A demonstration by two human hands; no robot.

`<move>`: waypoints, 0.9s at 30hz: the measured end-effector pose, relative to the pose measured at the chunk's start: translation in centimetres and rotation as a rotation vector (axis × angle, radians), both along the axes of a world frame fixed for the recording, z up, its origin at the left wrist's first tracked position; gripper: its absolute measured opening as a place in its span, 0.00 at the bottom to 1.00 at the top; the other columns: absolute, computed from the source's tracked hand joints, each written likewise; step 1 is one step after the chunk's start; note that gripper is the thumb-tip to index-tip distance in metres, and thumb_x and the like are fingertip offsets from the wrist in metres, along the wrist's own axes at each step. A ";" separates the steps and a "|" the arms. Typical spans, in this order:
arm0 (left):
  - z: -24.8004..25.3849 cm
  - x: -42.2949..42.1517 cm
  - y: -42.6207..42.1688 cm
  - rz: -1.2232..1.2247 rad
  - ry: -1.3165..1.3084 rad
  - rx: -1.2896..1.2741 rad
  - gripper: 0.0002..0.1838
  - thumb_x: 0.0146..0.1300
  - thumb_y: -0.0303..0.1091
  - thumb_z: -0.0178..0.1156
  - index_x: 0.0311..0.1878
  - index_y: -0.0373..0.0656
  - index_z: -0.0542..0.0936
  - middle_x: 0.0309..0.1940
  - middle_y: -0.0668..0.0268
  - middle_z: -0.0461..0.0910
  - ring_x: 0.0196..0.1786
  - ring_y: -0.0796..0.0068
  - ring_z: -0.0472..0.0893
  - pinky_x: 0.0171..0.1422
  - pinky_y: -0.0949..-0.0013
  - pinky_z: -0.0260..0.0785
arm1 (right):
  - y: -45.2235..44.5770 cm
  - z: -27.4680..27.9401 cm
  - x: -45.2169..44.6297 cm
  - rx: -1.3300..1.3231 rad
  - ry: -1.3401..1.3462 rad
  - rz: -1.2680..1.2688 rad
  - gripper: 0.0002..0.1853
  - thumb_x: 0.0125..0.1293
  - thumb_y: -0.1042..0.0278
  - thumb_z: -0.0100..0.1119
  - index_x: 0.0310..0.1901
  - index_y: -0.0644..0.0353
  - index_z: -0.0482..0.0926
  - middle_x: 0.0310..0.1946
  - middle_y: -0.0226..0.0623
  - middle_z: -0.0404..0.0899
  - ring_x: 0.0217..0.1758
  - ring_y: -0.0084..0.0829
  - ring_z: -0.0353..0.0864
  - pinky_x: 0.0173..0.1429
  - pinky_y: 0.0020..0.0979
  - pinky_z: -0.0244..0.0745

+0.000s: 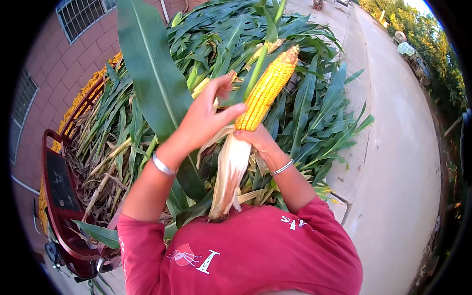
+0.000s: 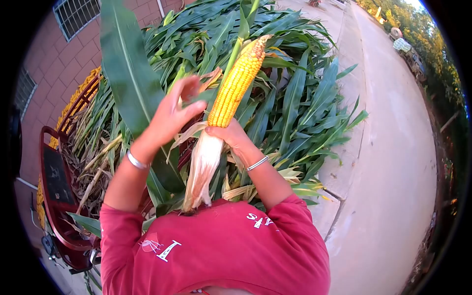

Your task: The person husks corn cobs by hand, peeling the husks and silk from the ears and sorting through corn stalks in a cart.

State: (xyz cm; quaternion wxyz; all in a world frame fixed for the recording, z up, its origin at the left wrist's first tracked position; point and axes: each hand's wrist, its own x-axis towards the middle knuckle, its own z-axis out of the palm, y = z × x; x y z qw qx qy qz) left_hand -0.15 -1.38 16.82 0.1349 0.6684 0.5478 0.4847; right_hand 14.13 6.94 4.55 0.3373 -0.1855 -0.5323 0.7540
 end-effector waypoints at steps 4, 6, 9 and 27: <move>5.3 3.7 7.2 0.084 0.239 -0.034 0.43 0.54 0.57 0.66 0.61 0.31 0.66 0.52 0.48 0.75 0.56 0.60 0.77 0.61 0.61 0.68 | -0.3 0.4 -1.0 0.054 -0.061 -0.015 0.18 0.51 0.68 0.70 0.43 0.61 0.76 0.37 0.28 0.77 0.39 0.22 0.76 0.46 0.26 0.71; 5.1 4.8 10.3 0.050 0.237 -0.140 0.36 0.56 0.56 0.66 0.53 0.32 0.71 0.42 0.51 0.80 0.45 0.63 0.82 0.50 0.62 0.74 | -0.6 0.2 -1.9 0.047 -0.029 -0.046 0.19 0.51 0.68 0.70 0.43 0.61 0.76 0.37 0.29 0.78 0.39 0.22 0.76 0.46 0.27 0.71; 2.2 3.8 13.2 0.136 0.003 -0.016 0.30 0.57 0.54 0.65 0.46 0.33 0.73 0.31 0.57 0.81 0.31 0.70 0.83 0.39 0.66 0.76 | -0.7 0.1 -1.9 0.058 -0.044 -0.105 0.19 0.51 0.68 0.69 0.44 0.63 0.75 0.37 0.30 0.78 0.39 0.22 0.76 0.46 0.27 0.72; -3.9 -3.3 17.2 0.269 -1.002 -0.374 0.23 0.60 0.47 0.62 0.44 0.34 0.72 0.28 0.58 0.78 0.27 0.66 0.80 0.34 0.61 0.76 | -1.1 -0.4 0.4 0.082 -0.201 -0.282 0.25 0.51 0.64 0.71 0.46 0.70 0.72 0.39 0.37 0.79 0.39 0.25 0.78 0.44 0.27 0.75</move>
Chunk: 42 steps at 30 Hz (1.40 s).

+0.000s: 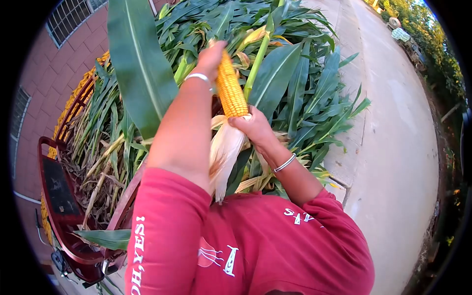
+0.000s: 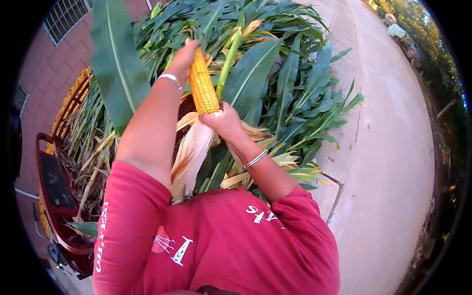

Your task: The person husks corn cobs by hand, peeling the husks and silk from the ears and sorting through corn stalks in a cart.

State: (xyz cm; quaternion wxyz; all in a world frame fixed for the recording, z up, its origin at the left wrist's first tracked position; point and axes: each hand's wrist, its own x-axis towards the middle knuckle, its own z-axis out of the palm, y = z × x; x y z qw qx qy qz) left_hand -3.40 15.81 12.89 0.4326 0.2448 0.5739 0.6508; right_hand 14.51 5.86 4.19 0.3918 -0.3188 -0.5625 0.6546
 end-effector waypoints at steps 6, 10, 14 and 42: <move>1.4 0.3 -2.0 -0.057 -0.058 0.152 0.17 0.62 0.41 0.61 0.43 0.36 0.71 0.27 0.59 0.76 0.26 0.69 0.79 0.28 0.62 0.75 | 0.8 1.0 1.2 0.085 -0.084 0.093 0.32 0.49 0.54 0.75 0.46 0.71 0.71 0.41 0.41 0.78 0.41 0.26 0.78 0.47 0.28 0.74; 4.4 4.1 -3.5 -0.137 0.264 0.421 0.15 0.62 0.42 0.63 0.39 0.41 0.71 0.26 0.65 0.77 0.26 0.75 0.79 0.31 0.71 0.74 | 2.6 -0.8 2.4 0.250 -0.208 0.087 0.43 0.50 0.45 0.72 0.56 0.73 0.68 0.48 0.49 0.78 0.50 0.35 0.79 0.56 0.33 0.72; 3.5 8.6 -3.0 -0.277 0.394 0.579 0.12 0.65 0.36 0.61 0.41 0.40 0.71 0.27 0.68 0.77 0.27 0.79 0.78 0.33 0.74 0.73 | 4.9 -3.4 4.8 0.223 -0.260 0.092 0.46 0.50 0.42 0.71 0.60 0.73 0.66 0.52 0.52 0.76 0.56 0.40 0.77 0.61 0.35 0.69; -8.4 15.3 -13.9 -0.927 1.445 1.071 0.14 0.57 0.41 0.62 0.44 0.48 0.75 0.46 0.68 0.76 0.54 0.69 0.73 0.61 0.68 0.65 | 3.2 -6.3 12.5 -0.679 0.215 0.293 0.37 0.58 0.74 0.66 0.67 0.64 0.60 0.54 0.38 0.74 0.53 0.27 0.78 0.56 0.29 0.75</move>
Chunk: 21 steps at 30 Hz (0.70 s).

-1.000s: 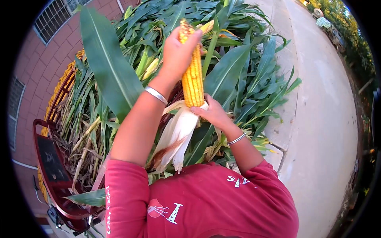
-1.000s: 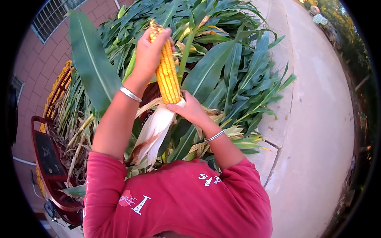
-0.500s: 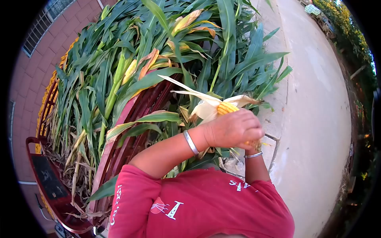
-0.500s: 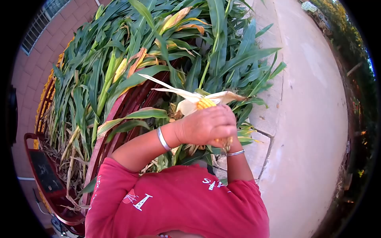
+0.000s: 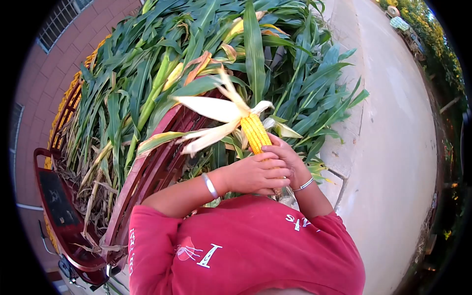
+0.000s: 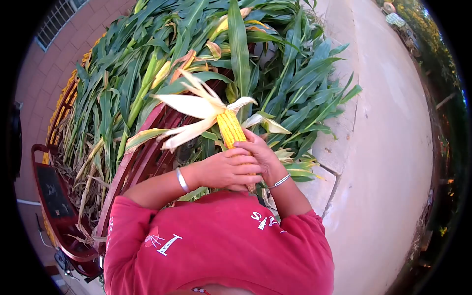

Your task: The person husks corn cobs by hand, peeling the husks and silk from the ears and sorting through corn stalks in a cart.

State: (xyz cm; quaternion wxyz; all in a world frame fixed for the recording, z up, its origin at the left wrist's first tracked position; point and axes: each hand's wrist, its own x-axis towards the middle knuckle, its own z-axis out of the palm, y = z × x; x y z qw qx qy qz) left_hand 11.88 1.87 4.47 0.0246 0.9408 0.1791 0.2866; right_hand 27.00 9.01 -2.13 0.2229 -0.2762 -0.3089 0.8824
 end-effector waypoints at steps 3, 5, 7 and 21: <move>-0.6 -4.0 -2.4 0.437 -0.162 -0.426 0.23 0.58 0.45 0.64 0.54 0.44 0.75 0.54 0.62 0.75 0.58 0.64 0.73 0.65 0.63 0.64 | -0.5 1.5 -1.1 0.164 0.137 -0.204 0.38 0.58 0.77 0.62 0.69 0.60 0.56 0.57 0.42 0.72 0.55 0.37 0.78 0.57 0.35 0.77; -3.0 -6.5 -2.4 0.778 -0.432 -0.833 0.28 0.59 0.46 0.64 0.59 0.40 0.72 0.57 0.57 0.74 0.59 0.62 0.74 0.62 0.60 0.66 | -1.0 3.1 -1.7 0.204 0.097 -0.175 0.37 0.57 0.77 0.63 0.68 0.60 0.57 0.56 0.41 0.72 0.55 0.37 0.79 0.55 0.35 0.78; -4.3 -8.0 -1.0 0.771 -0.805 -1.036 0.34 0.61 0.45 0.64 0.65 0.35 0.67 0.61 0.52 0.72 0.63 0.65 0.72 0.64 0.63 0.65 | -2.0 4.4 -2.7 0.249 0.032 -0.140 0.37 0.55 0.76 0.66 0.66 0.58 0.59 0.53 0.38 0.73 0.53 0.36 0.79 0.52 0.36 0.80; 3.0 -12.1 -1.0 0.513 -1.120 -0.885 0.13 0.71 0.40 0.52 0.38 0.38 0.75 0.27 0.63 0.78 0.33 0.73 0.78 0.41 0.70 0.72 | -4.7 4.6 -7.6 0.228 0.071 0.388 0.31 0.61 0.71 0.62 0.64 0.58 0.60 0.44 0.40 0.76 0.38 0.30 0.80 0.44 0.32 0.78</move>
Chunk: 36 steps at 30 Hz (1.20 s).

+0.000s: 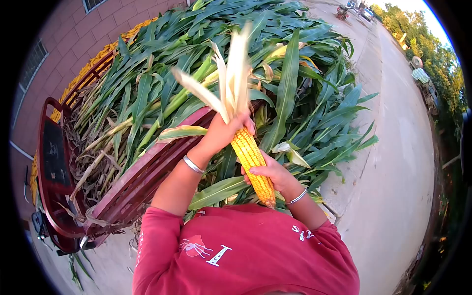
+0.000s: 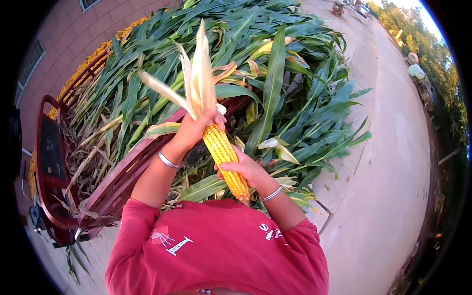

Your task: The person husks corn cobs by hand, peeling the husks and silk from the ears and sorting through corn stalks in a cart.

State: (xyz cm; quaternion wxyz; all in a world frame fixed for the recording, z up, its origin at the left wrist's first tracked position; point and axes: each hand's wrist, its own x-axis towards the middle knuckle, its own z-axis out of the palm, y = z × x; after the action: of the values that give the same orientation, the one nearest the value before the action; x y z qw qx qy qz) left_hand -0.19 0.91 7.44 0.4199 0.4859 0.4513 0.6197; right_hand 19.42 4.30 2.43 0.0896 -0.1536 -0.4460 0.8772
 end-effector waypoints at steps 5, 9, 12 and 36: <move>-0.4 -0.6 1.2 0.214 -0.397 -0.045 0.16 0.72 0.42 0.50 0.29 0.41 0.71 0.23 0.64 0.76 0.26 0.72 0.77 0.35 0.69 0.72 | -1.8 0.1 -1.6 0.301 -0.190 -0.126 0.35 0.57 0.74 0.67 0.64 0.60 0.60 0.45 0.36 0.76 0.40 0.27 0.80 0.46 0.30 0.78; 2.5 -0.4 -1.0 0.027 0.084 0.039 0.17 0.73 0.44 0.50 0.34 0.40 0.74 0.25 0.66 0.76 0.29 0.75 0.76 0.37 0.71 0.71 | -2.2 -0.6 -1.7 0.484 -0.073 -0.307 0.37 0.53 0.80 0.68 0.64 0.61 0.60 0.48 0.34 0.75 0.46 0.24 0.78 0.46 0.26 0.77; 2.3 -1.0 -1.8 -0.075 0.047 0.084 0.16 0.73 0.42 0.48 0.36 0.39 0.74 0.25 0.68 0.75 0.32 0.75 0.76 0.40 0.71 0.71 | -1.8 0.7 -1.2 0.415 -0.158 -0.203 0.37 0.51 0.75 0.70 0.62 0.65 0.62 0.49 0.33 0.74 0.51 0.22 0.73 0.56 0.27 0.70; 7.3 -4.0 -4.5 0.159 -0.696 0.348 0.24 0.75 0.50 0.40 0.22 0.50 0.60 0.14 0.78 0.51 0.18 0.81 0.52 0.31 0.74 0.58 | 1.6 -1.3 -2.4 0.011 0.361 -0.086 0.31 0.43 0.61 0.72 0.50 0.61 0.71 0.31 0.36 0.75 0.31 0.29 0.76 0.38 0.31 0.75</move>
State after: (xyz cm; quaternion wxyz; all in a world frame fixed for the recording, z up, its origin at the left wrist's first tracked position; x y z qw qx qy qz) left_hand -4.19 -3.57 14.79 0.4098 0.2744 0.2066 0.8451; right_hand 17.06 5.92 1.14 0.2065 -0.0120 -0.4204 0.8835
